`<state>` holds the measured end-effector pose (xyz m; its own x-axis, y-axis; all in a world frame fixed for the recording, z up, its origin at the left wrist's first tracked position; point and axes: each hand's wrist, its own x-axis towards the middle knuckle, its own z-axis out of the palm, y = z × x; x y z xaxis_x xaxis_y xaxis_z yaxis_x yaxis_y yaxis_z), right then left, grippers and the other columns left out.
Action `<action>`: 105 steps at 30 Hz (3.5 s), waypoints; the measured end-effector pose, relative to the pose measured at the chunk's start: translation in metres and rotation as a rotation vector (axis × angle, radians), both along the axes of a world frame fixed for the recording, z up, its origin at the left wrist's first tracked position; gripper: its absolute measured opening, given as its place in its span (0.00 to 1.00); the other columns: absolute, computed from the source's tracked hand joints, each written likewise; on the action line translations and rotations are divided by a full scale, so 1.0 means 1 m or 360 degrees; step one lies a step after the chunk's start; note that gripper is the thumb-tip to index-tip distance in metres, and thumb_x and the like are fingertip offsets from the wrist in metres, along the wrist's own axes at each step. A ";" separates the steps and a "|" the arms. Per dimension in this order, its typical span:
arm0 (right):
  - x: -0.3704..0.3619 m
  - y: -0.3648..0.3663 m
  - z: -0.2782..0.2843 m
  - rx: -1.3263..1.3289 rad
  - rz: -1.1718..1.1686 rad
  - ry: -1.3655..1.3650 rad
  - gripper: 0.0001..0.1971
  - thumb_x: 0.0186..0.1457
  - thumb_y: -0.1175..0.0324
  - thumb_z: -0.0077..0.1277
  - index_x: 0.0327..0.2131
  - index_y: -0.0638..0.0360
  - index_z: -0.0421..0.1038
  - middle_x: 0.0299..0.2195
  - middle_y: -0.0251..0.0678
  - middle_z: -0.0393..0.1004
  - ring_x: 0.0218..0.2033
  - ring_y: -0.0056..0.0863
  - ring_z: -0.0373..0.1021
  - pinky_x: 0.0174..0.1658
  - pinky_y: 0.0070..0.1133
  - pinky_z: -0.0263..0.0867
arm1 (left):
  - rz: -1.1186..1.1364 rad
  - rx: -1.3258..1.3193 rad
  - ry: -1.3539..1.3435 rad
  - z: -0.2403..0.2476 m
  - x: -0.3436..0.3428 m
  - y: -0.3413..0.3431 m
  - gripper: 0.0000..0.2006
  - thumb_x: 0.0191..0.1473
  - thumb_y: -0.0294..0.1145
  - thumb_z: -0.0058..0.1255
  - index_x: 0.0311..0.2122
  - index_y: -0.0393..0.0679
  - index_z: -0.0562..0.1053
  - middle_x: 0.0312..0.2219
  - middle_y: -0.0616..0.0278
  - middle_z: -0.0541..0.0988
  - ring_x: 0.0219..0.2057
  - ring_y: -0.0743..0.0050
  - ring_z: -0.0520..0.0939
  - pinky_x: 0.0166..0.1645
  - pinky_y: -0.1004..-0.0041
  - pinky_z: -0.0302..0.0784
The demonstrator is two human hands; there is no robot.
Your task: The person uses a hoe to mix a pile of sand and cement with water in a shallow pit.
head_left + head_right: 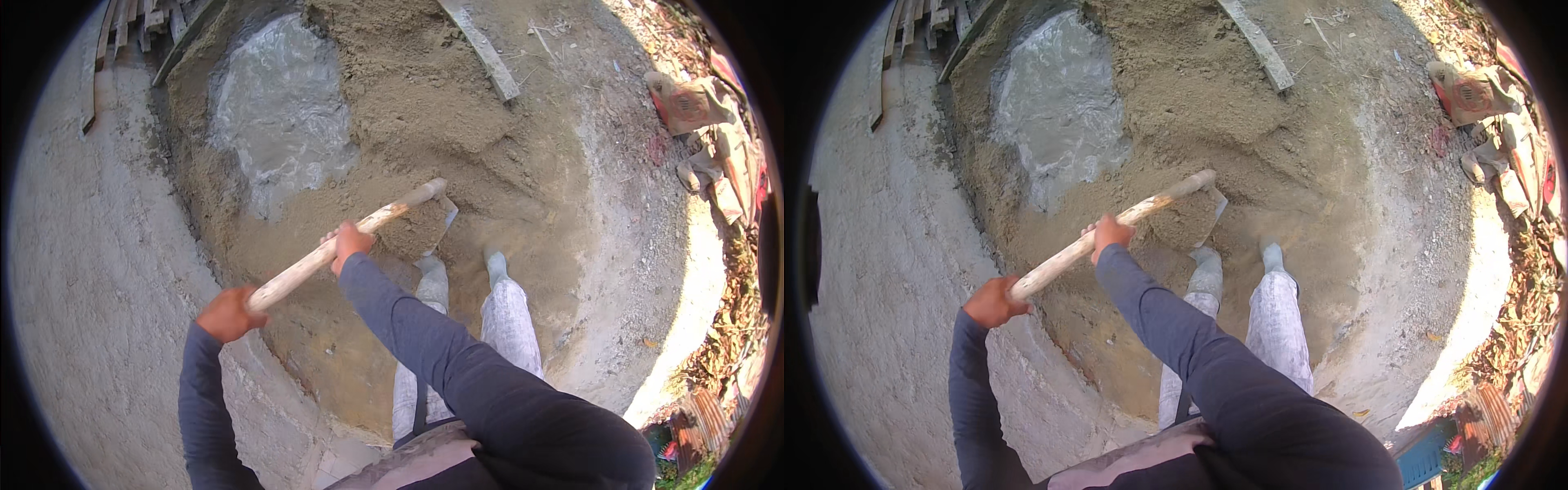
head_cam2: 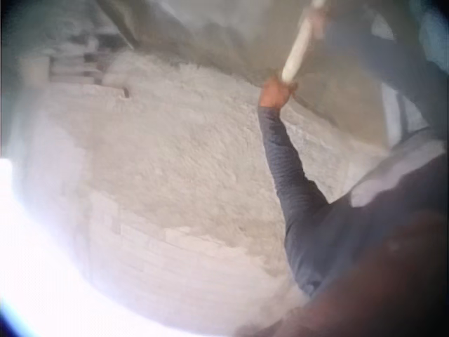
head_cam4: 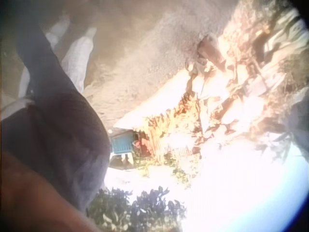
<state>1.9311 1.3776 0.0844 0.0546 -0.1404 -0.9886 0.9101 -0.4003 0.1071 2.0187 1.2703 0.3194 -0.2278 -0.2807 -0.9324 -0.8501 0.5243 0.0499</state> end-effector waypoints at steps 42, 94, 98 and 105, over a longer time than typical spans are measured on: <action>-0.293 0.040 -0.181 0.0241 0.0269 0.0508 0.08 0.53 0.67 0.40 0.30 0.63 0.60 0.20 0.38 0.63 0.15 0.32 0.65 0.22 0.31 0.67 | -0.0706 0.0010 0.0331 -0.197 -0.293 0.011 0.16 0.45 0.28 0.48 0.42 0.41 0.68 0.32 0.43 0.77 0.36 0.45 0.79 0.41 0.53 0.73; -0.132 -0.150 0.018 -0.0061 0.0344 0.0374 0.09 0.51 0.76 0.36 0.37 0.70 0.56 0.25 0.43 0.64 0.22 0.33 0.67 0.24 0.30 0.68 | -0.0148 -0.0374 0.0520 -0.011 -0.072 -0.117 0.21 0.43 0.36 0.57 0.42 0.36 0.72 0.31 0.49 0.78 0.32 0.56 0.79 0.38 0.64 0.73; -0.095 -0.198 0.120 -0.0622 0.0105 0.0279 0.08 0.54 0.74 0.42 0.36 0.65 0.56 0.26 0.38 0.64 0.23 0.30 0.65 0.31 0.35 0.68 | 0.0185 -0.0618 0.0569 0.109 -0.053 -0.125 0.19 0.31 0.28 0.62 0.34 0.36 0.72 0.24 0.60 0.74 0.28 0.73 0.74 0.37 0.72 0.68; -0.074 -0.047 0.064 -0.0479 0.0088 0.0457 0.08 0.54 0.73 0.45 0.35 0.58 0.57 0.22 0.34 0.62 0.21 0.26 0.63 0.26 0.29 0.65 | 0.0460 -0.0225 0.0476 -0.003 0.012 -0.009 0.22 0.34 0.32 0.64 0.38 0.39 0.73 0.27 0.53 0.77 0.29 0.64 0.77 0.39 0.68 0.70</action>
<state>1.8570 1.3302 0.1485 -0.2014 -0.4298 -0.8802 0.9393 -0.3395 -0.0492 2.0312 1.2609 0.3160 -0.3750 -0.4927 -0.7853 -0.9220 0.2861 0.2609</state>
